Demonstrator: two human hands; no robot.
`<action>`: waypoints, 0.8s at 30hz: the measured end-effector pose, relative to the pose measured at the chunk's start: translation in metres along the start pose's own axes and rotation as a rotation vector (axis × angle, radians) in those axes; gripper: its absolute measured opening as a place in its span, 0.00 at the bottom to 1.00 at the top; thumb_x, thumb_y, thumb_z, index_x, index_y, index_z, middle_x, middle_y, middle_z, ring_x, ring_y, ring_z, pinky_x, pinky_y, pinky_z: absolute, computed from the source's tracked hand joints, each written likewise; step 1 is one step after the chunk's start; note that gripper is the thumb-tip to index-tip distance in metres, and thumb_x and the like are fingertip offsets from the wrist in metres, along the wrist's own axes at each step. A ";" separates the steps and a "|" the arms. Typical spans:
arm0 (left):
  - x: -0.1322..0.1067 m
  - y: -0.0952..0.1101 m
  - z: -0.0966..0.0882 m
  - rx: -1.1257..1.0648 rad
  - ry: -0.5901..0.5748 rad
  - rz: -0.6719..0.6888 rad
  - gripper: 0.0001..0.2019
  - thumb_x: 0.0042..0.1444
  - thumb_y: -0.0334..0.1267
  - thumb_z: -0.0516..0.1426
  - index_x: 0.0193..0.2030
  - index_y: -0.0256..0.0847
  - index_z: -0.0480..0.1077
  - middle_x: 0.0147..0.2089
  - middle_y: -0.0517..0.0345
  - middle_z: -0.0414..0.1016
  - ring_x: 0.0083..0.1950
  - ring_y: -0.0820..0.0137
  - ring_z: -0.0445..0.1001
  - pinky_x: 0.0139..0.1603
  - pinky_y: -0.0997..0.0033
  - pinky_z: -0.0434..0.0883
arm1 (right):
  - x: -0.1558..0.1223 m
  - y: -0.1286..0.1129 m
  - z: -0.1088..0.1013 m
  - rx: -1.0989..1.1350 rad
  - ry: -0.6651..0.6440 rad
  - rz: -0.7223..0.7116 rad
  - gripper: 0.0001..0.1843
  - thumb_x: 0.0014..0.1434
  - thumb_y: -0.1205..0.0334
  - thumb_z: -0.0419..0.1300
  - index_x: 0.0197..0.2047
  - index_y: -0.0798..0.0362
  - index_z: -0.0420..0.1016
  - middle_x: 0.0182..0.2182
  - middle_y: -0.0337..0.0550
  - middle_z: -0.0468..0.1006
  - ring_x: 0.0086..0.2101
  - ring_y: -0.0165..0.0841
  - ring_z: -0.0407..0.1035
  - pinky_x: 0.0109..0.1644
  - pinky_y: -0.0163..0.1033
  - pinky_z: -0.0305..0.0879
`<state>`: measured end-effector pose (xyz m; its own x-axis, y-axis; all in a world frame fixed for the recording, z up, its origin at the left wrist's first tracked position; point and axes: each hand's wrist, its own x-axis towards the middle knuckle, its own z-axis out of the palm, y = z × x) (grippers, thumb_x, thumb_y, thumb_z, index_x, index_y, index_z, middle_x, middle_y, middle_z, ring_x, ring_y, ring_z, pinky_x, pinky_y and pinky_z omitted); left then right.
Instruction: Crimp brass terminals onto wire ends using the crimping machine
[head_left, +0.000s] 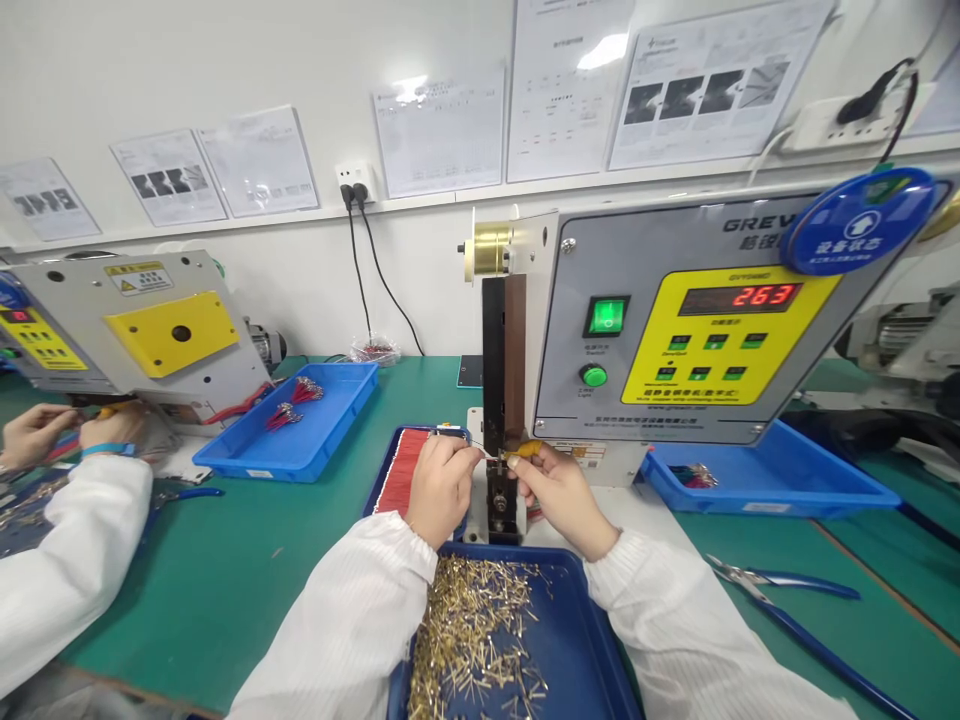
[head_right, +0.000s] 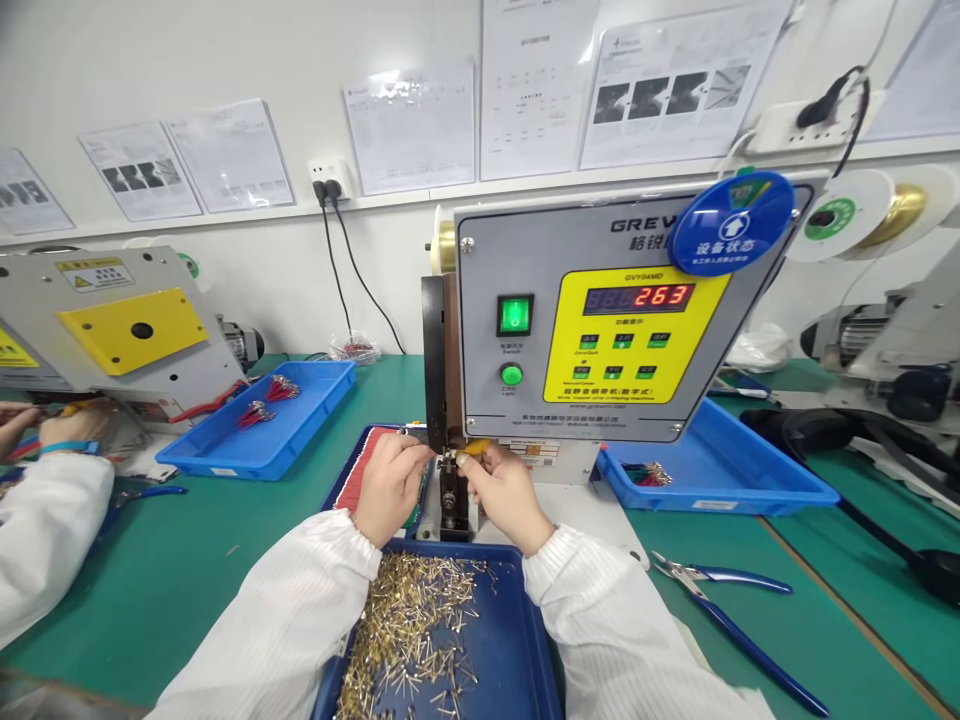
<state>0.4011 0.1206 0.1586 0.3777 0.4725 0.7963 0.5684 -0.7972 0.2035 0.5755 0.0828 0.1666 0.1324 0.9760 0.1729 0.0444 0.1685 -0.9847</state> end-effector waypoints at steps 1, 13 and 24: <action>0.000 0.000 0.000 0.001 0.000 0.001 0.10 0.60 0.27 0.51 0.40 0.40 0.71 0.40 0.53 0.70 0.44 0.67 0.66 0.44 0.65 0.67 | 0.000 -0.001 0.000 0.001 -0.001 0.002 0.15 0.49 0.49 0.62 0.29 0.53 0.68 0.22 0.37 0.73 0.18 0.26 0.62 0.19 0.32 0.61; 0.002 0.003 -0.002 0.029 0.023 -0.005 0.08 0.61 0.32 0.53 0.41 0.40 0.73 0.39 0.53 0.70 0.43 0.67 0.66 0.43 0.66 0.67 | -0.004 0.008 0.003 -0.143 0.078 -0.093 0.16 0.55 0.47 0.58 0.28 0.52 0.66 0.17 0.36 0.71 0.16 0.28 0.64 0.19 0.33 0.62; 0.000 0.001 0.002 0.038 -0.007 0.006 0.08 0.62 0.33 0.52 0.41 0.41 0.73 0.38 0.53 0.70 0.42 0.67 0.66 0.42 0.66 0.67 | -0.009 0.006 0.007 -0.301 0.135 -0.208 0.13 0.58 0.52 0.55 0.27 0.50 0.65 0.18 0.38 0.73 0.19 0.31 0.70 0.23 0.34 0.66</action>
<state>0.4025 0.1207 0.1575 0.3861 0.4701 0.7937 0.5933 -0.7854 0.1766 0.5675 0.0757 0.1586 0.2183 0.8950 0.3889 0.3695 0.2931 -0.8818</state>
